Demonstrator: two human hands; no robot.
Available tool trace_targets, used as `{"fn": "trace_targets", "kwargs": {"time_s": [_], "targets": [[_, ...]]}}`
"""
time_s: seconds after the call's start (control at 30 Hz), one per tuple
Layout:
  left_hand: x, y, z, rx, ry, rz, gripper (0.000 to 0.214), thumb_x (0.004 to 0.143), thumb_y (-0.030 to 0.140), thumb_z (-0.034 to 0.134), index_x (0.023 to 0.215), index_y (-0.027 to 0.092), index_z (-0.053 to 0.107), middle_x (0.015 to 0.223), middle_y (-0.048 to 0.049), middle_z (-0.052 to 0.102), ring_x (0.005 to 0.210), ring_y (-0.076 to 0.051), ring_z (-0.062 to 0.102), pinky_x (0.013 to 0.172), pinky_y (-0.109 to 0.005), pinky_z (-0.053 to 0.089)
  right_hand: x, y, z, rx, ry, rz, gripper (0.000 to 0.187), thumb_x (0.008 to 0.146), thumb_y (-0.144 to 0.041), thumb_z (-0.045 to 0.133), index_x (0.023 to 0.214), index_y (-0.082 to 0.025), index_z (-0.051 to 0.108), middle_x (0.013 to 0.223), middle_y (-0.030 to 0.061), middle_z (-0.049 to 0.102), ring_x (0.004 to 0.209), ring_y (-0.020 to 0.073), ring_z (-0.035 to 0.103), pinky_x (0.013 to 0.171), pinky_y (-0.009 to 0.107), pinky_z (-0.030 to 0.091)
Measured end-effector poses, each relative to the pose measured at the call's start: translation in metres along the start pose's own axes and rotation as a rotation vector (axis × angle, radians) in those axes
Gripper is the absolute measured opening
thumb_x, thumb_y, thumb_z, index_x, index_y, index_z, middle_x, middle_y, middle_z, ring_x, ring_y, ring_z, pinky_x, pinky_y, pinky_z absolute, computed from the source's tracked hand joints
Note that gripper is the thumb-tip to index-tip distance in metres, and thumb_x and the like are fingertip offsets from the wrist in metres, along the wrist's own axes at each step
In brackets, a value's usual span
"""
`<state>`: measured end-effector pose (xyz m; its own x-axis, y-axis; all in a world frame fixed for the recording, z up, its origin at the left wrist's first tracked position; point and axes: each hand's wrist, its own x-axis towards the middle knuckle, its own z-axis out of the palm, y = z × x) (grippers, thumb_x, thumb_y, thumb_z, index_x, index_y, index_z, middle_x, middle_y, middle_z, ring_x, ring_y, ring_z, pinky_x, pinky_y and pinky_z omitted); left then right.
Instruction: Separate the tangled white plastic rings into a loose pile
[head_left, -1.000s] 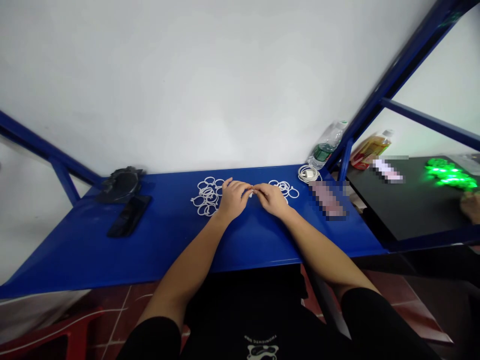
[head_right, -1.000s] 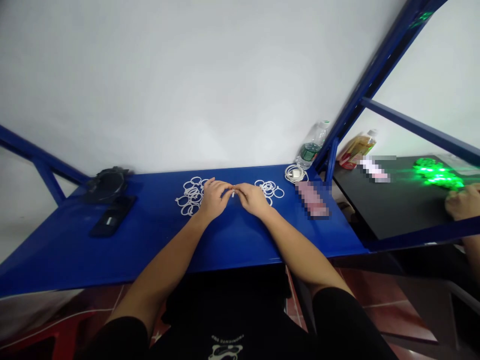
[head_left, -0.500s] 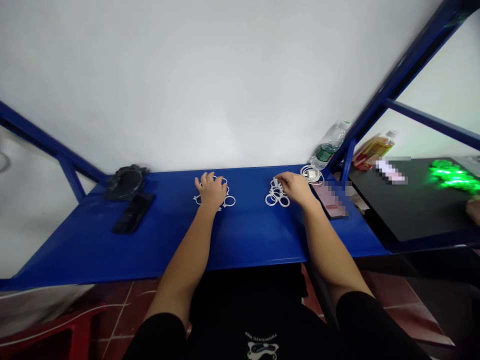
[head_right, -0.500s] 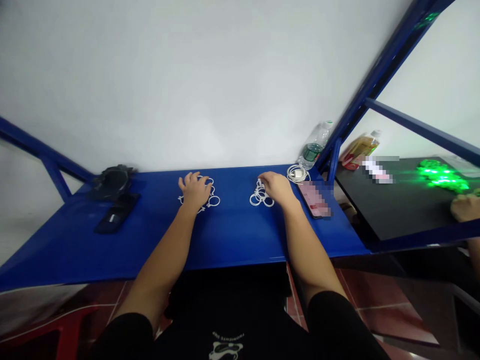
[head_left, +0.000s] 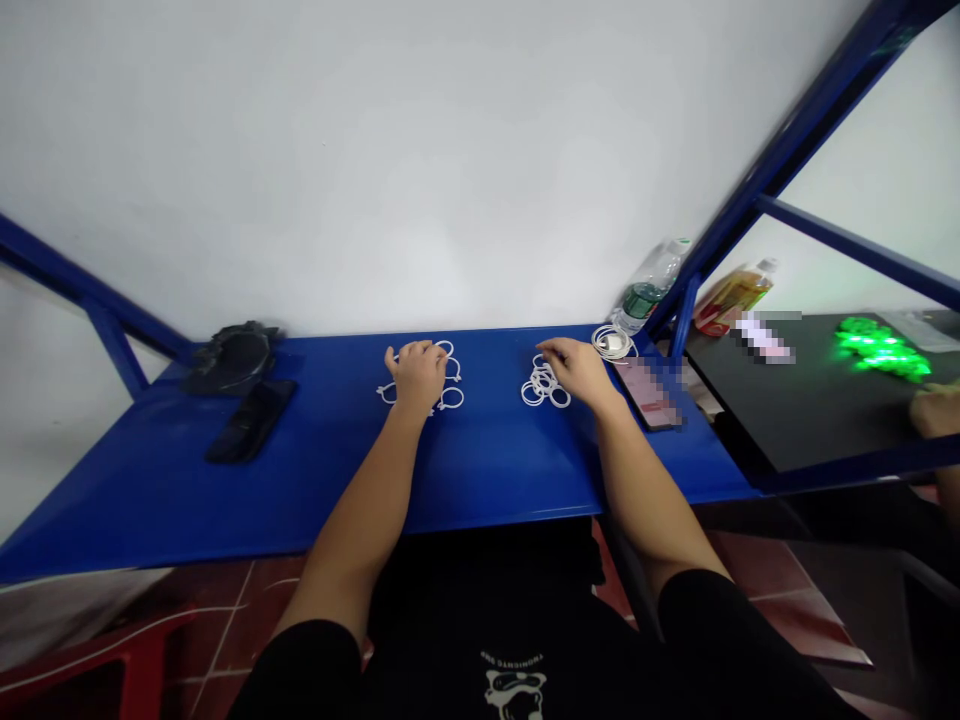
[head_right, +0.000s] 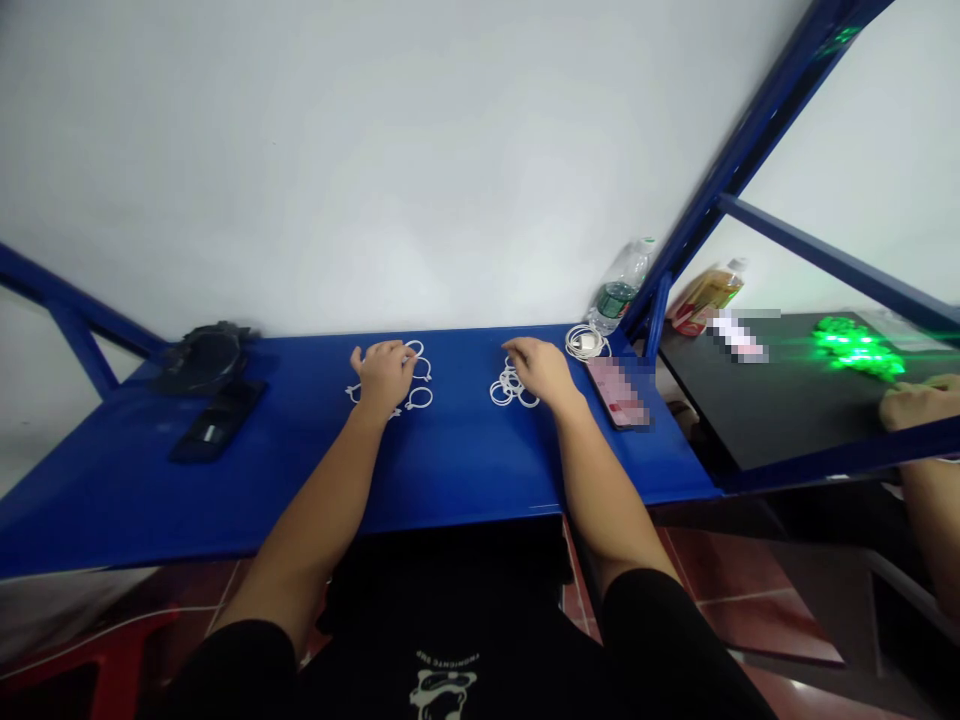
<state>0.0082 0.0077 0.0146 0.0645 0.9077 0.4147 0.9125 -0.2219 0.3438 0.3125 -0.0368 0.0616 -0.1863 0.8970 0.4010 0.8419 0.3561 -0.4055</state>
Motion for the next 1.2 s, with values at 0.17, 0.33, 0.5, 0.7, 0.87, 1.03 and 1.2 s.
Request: {"fn": "trace_targets", "kwargs": {"time_s": [0.17,0.33,0.5,0.7,0.87,1.03,1.2], "targets": [[-0.002,0.014,-0.003,-0.033,0.021,0.073,0.019,0.1,0.027,0.054,0.093,0.028,0.072,0.131,-0.006,0.071,0.13,-0.031,0.056,0.124,-0.064,0.012,-0.003,-0.017,0.016,0.058,-0.082,-0.123,0.028,0.1,-0.022,0.055,0.118,-0.022,0.076,0.114,0.007,0.079,0.105,0.0227,0.074,0.094,0.035,0.056],[0.0,0.021,-0.007,-0.094,0.018,0.128,0.022,0.102,0.025,0.051,0.103,0.027,0.073,0.137,-0.0074,0.069,0.126,-0.029,0.061,0.122,-0.059,0.022,-0.007,-0.028,0.027,0.094,-0.099,-0.178,0.029,0.102,-0.023,0.053,0.122,-0.022,0.074,0.116,0.0074,0.078,0.107,0.0224,0.073,0.094,0.035,0.055],[-0.008,0.041,-0.012,-0.229,-0.049,0.421,0.024,0.104,0.025,0.049,0.109,0.024,0.073,0.144,-0.0079,0.065,0.125,-0.025,0.064,0.11,-0.046,0.043,-0.012,-0.039,0.036,0.17,-0.055,-0.18,0.042,0.103,-0.03,0.057,0.144,-0.023,0.058,0.111,0.0077,0.078,0.096,0.0211,0.074,0.085,0.032,0.056],[-0.021,0.058,-0.009,-0.344,0.013,0.506,0.027,0.106,0.027,0.048,0.12,0.025,0.071,0.143,-0.0092,0.066,0.123,-0.023,0.068,0.105,-0.043,0.05,-0.012,-0.04,0.036,0.166,-0.007,-0.206,0.024,0.105,-0.036,0.056,0.119,-0.022,0.07,0.109,0.0091,0.077,0.089,0.0204,0.072,0.081,0.031,0.053],[-0.02,0.054,-0.008,-0.394,0.112,0.386,0.027,0.104,0.037,0.055,0.12,0.025,0.073,0.118,-0.0081,0.078,0.11,-0.024,0.073,0.104,-0.045,0.053,-0.012,-0.041,0.031,0.196,-0.006,-0.225,0.026,0.106,-0.042,0.055,0.108,-0.022,0.072,0.098,0.0062,0.077,0.086,0.0189,0.071,0.076,0.028,0.05],[-0.02,0.055,-0.011,-0.428,0.121,0.431,0.031,0.105,0.042,0.052,0.112,0.025,0.077,0.112,-0.0068,0.08,0.105,-0.023,0.074,0.098,-0.043,0.055,-0.012,-0.042,0.034,0.169,-0.077,-0.237,0.03,0.107,-0.043,0.051,0.105,-0.022,0.072,0.092,0.0053,0.077,0.079,0.0183,0.069,0.071,0.027,0.046],[-0.02,0.055,-0.01,-0.452,0.144,0.473,0.032,0.106,0.04,0.052,0.102,0.024,0.079,0.102,-0.005,0.082,0.096,-0.021,0.076,0.093,-0.041,0.056,-0.013,-0.042,0.034,0.232,-0.027,-0.212,0.031,0.103,-0.045,0.06,0.119,-0.02,0.069,0.079,0.0011,0.075,0.071,0.0171,0.068,0.068,0.025,0.046]]}}
